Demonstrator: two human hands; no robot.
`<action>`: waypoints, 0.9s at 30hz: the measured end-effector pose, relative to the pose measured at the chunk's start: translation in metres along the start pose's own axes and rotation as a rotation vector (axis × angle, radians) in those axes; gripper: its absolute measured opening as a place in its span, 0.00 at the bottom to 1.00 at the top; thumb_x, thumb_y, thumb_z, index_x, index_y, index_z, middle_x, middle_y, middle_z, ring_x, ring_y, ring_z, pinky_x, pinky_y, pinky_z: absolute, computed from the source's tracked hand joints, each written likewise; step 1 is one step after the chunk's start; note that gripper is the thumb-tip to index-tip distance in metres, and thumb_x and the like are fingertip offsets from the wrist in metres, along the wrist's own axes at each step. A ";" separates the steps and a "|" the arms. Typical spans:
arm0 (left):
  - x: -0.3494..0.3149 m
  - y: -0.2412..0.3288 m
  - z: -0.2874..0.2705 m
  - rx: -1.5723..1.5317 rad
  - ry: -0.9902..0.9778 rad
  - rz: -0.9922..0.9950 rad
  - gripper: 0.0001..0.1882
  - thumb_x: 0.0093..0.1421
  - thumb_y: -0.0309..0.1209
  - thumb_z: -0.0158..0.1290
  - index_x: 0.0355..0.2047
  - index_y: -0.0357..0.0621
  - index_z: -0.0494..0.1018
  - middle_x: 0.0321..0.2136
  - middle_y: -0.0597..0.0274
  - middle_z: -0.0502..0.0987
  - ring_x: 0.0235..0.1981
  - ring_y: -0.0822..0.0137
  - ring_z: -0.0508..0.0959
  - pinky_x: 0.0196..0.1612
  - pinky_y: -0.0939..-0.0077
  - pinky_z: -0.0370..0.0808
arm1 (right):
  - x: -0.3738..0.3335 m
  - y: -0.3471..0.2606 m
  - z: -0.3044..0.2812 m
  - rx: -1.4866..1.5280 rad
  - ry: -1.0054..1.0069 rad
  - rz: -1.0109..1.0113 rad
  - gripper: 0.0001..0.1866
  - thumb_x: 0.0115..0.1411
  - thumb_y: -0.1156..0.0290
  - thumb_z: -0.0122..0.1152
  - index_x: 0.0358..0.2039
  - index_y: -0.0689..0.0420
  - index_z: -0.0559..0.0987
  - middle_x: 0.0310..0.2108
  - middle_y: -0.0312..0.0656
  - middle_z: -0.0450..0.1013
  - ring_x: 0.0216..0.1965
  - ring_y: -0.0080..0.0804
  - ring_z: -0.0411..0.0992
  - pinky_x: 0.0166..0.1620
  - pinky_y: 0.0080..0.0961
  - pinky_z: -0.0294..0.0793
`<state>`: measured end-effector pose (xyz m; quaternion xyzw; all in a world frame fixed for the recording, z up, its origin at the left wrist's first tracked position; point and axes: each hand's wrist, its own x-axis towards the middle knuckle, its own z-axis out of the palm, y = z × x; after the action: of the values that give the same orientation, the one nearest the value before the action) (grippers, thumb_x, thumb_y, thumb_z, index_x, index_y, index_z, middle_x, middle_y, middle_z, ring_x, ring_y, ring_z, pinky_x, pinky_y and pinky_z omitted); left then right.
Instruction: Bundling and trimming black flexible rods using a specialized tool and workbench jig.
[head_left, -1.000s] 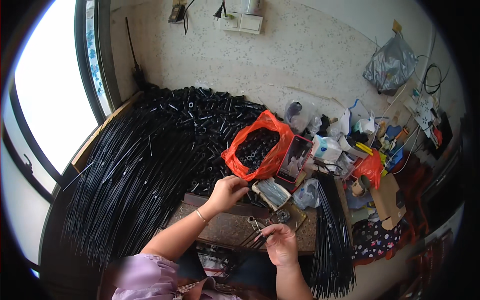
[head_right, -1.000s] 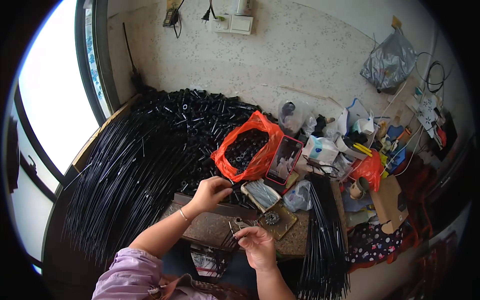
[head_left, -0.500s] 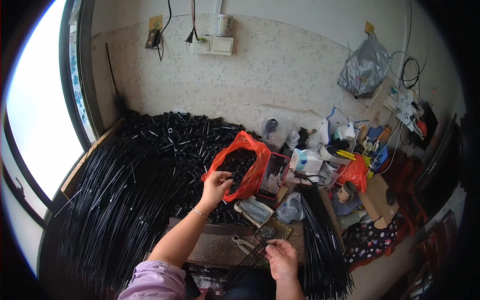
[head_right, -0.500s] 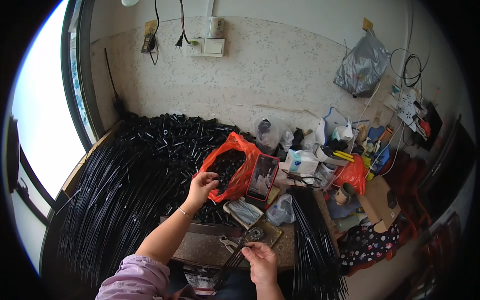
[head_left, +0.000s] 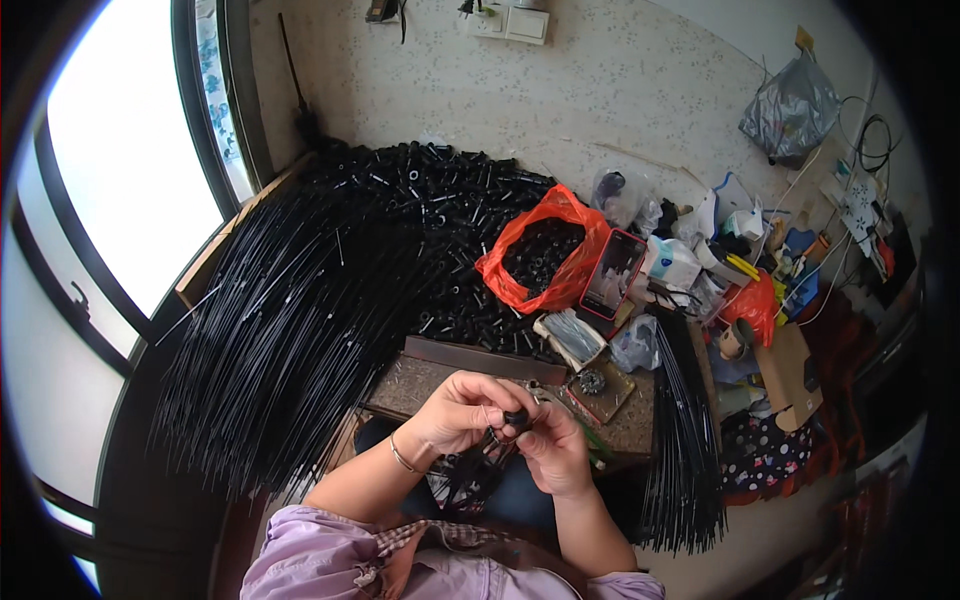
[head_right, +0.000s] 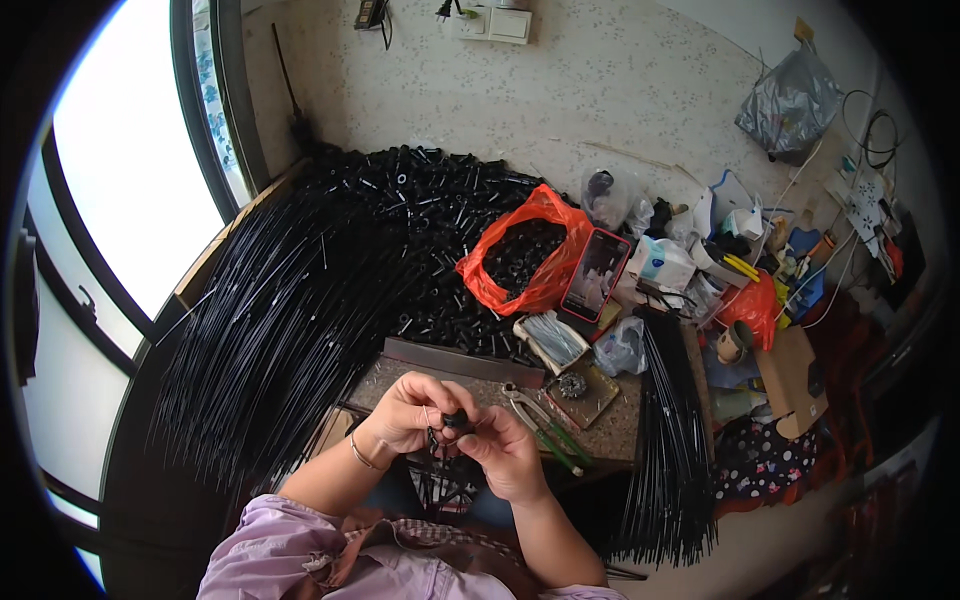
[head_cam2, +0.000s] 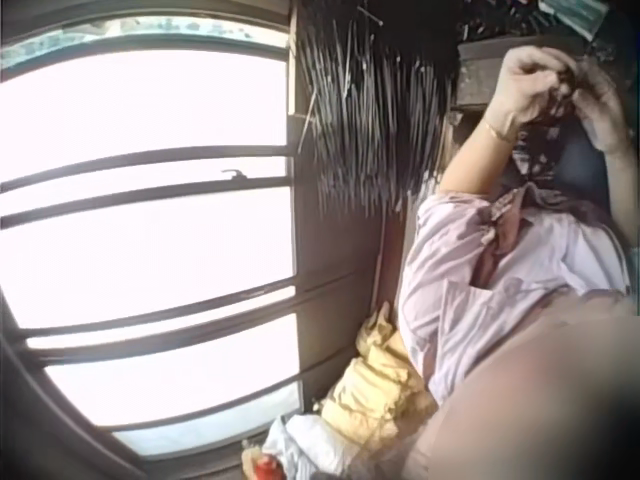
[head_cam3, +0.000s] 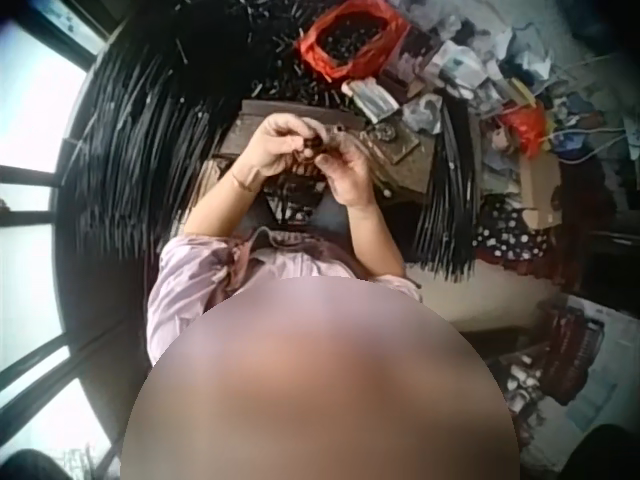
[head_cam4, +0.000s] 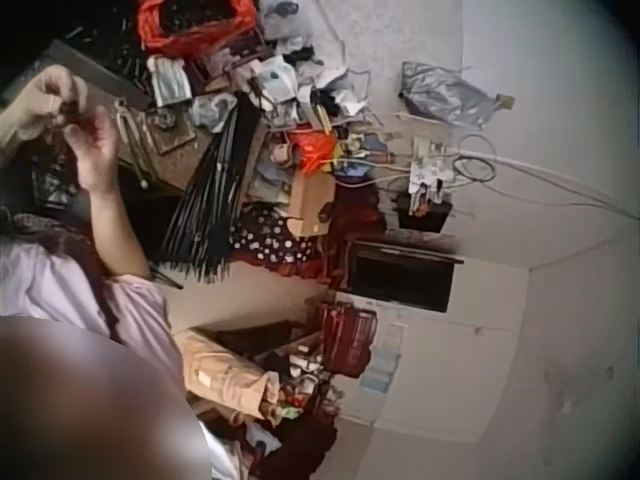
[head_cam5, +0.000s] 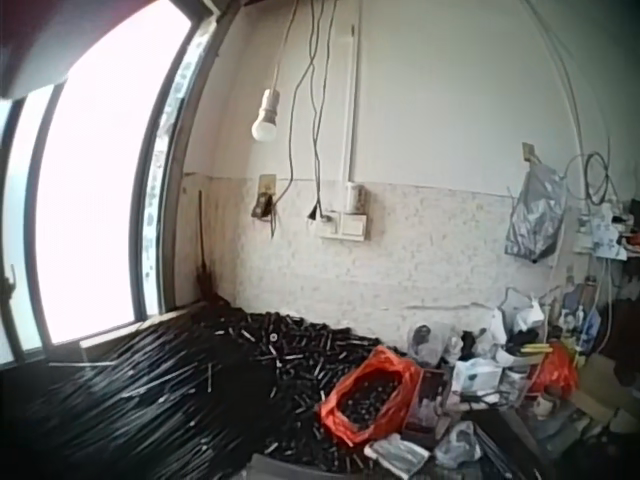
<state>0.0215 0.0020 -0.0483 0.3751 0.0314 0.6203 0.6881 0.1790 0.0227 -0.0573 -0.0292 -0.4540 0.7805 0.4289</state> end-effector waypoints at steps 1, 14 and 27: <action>-0.006 0.003 0.000 0.033 0.027 0.007 0.06 0.53 0.20 0.52 0.33 0.35 0.74 0.37 0.39 0.72 0.28 0.66 0.76 0.33 0.77 0.76 | 0.001 0.000 0.003 -0.040 -0.010 0.007 0.09 0.56 0.78 0.55 0.38 0.62 0.69 0.36 0.42 0.72 0.36 0.28 0.72 0.40 0.29 0.75; -0.036 -0.013 0.035 0.618 0.385 0.351 0.14 0.45 0.14 0.57 0.35 0.34 0.72 0.41 0.50 0.72 0.40 0.64 0.74 0.45 0.73 0.73 | -0.006 0.008 0.033 -0.342 0.298 -0.088 0.13 0.55 0.73 0.59 0.40 0.62 0.70 0.34 0.36 0.71 0.35 0.21 0.69 0.40 0.21 0.70; -0.020 -0.015 -0.010 -0.030 0.211 0.127 0.08 0.53 0.21 0.53 0.36 0.35 0.72 0.44 0.46 0.70 0.39 0.65 0.75 0.40 0.73 0.75 | -0.013 -0.002 0.022 -0.271 0.160 0.060 0.09 0.54 0.74 0.59 0.33 0.65 0.74 0.30 0.42 0.73 0.30 0.27 0.71 0.37 0.23 0.72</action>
<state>0.0240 -0.0100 -0.0726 0.2985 0.0704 0.6990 0.6460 0.1790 -0.0007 -0.0473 -0.1623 -0.5183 0.7197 0.4324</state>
